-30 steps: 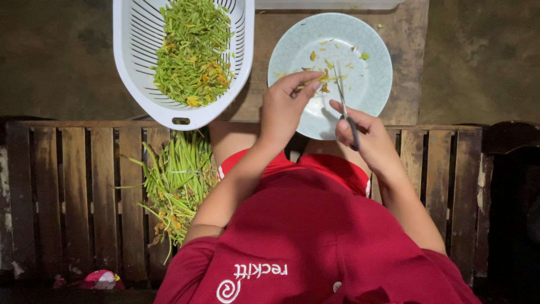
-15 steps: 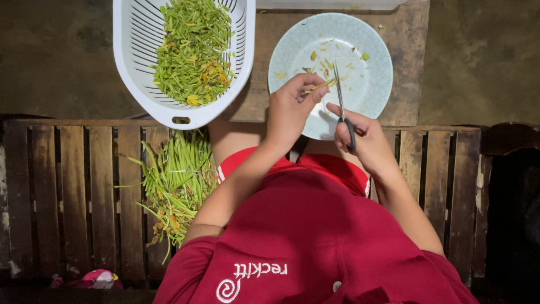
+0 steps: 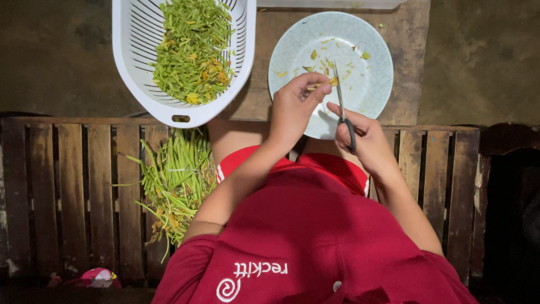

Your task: The person uses scissors to cut green vegetable stems and yellow flower parts over a plate, then transfers the cut pieces into a white colander. The process is repeated with multiple stems, and the cut pieces accumulate in the colander.

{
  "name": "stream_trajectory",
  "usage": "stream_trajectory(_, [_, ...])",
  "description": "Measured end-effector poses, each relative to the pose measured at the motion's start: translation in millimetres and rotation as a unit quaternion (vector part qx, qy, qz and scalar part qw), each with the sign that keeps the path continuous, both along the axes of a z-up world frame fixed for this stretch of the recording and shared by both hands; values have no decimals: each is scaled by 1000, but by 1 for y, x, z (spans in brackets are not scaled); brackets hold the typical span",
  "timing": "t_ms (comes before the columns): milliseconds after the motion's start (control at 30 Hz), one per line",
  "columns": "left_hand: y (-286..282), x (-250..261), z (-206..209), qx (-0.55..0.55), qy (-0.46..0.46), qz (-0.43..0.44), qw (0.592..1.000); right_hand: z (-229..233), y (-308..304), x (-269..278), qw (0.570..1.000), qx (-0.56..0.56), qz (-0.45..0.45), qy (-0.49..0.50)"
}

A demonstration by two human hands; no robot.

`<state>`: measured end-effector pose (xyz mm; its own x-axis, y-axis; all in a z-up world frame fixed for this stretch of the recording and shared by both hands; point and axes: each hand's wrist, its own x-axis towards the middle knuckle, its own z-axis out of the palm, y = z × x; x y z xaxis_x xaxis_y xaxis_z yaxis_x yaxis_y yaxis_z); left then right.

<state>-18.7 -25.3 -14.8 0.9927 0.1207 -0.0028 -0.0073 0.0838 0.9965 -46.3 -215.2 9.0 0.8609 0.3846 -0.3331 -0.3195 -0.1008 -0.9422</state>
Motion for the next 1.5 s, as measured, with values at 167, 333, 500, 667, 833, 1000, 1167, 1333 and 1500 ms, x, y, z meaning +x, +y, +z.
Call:
stream_trajectory(167, [3,3,-3,-38,-6,6,999,2,-2,-2,998,50,-25,19])
stream_trajectory(333, [1,3,-4,-61,-28,-16,998,2,0,-1,997,70,13,22])
stream_trajectory(500, [-1,2,-4,-33,-4,-37,999,2,5,2,998,61,23,-8])
stream_trajectory(667, [-1,5,-8,-41,-20,-19,999,4,4,1,1000,4,8,-16])
stream_trajectory(833, [2,6,-8,-18,-37,-17,999,2,0,1,997,66,21,28])
stream_trajectory(1000, [-2,7,-4,-32,-36,-23,999,-1,-1,2,998,21,46,-29])
stream_trajectory(1167, [1,5,-2,33,-9,-37,999,2,1,2,999,12,33,-9])
stream_trajectory(1333, [4,6,-1,43,-33,-29,998,4,1,0,1000,-18,17,1])
stream_trajectory(1500, [5,7,-2,-18,-24,-6,1000,3,-3,1,999,17,-1,35])
